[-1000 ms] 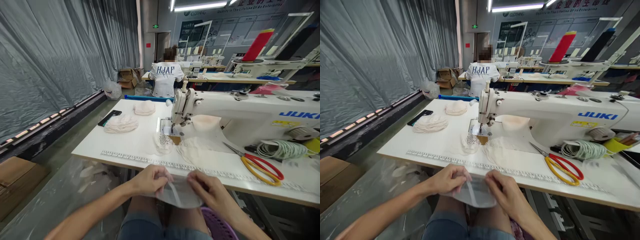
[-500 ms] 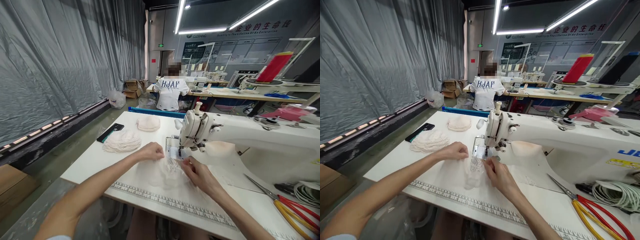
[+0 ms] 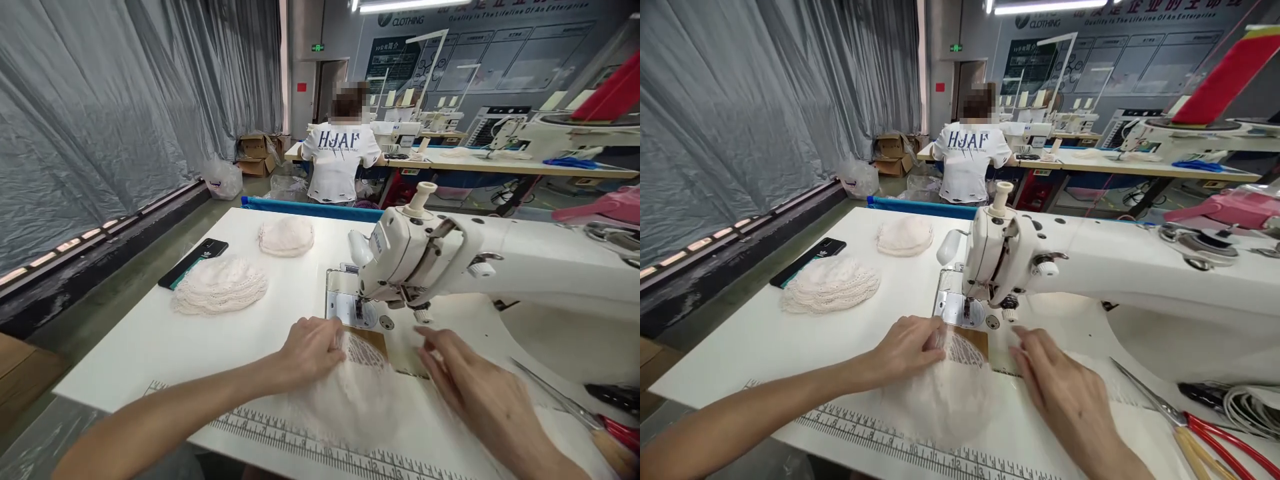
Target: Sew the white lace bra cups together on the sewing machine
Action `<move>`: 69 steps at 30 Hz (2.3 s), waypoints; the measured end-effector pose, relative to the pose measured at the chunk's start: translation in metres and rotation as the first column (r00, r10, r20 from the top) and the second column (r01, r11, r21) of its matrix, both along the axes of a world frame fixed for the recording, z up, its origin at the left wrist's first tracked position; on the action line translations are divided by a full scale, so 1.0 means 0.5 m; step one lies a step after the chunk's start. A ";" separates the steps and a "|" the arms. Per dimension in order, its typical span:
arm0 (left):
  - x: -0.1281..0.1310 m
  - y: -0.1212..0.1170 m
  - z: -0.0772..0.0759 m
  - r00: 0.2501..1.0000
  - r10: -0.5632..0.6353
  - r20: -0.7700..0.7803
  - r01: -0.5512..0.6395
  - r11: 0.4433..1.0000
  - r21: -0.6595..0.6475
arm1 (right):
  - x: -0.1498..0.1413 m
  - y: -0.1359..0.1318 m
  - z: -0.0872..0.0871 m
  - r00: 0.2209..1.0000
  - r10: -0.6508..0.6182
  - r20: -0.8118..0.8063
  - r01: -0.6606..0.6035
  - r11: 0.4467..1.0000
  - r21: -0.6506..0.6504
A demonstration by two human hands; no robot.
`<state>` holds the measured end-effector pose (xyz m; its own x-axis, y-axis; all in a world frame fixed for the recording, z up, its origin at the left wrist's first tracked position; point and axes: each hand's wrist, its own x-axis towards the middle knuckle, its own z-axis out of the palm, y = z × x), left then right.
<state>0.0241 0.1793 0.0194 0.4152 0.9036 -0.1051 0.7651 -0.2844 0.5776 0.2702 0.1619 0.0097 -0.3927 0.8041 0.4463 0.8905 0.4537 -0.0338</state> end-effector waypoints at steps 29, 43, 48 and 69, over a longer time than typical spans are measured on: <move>0.015 0.025 0.002 0.999 0.040 -0.006 -0.040 0.995 -0.089 | -0.089 0.031 -0.049 0.920 0.193 -0.340 -0.314 0.884 -0.347; 0.014 -0.006 -0.018 0.956 -0.153 -0.252 0.275 0.771 0.574 | -0.090 0.032 -0.032 0.974 0.213 -0.074 -0.221 0.969 -0.111; 0.013 0.001 -0.019 0.957 -0.144 -0.250 0.268 0.766 0.585 | -0.088 0.023 -0.012 0.926 0.361 -0.115 -0.352 0.932 0.089; 0.039 0.125 -0.052 0.973 -0.153 -0.171 0.229 0.728 0.647 | -0.060 0.088 -0.034 0.947 0.320 0.013 -0.316 0.926 0.207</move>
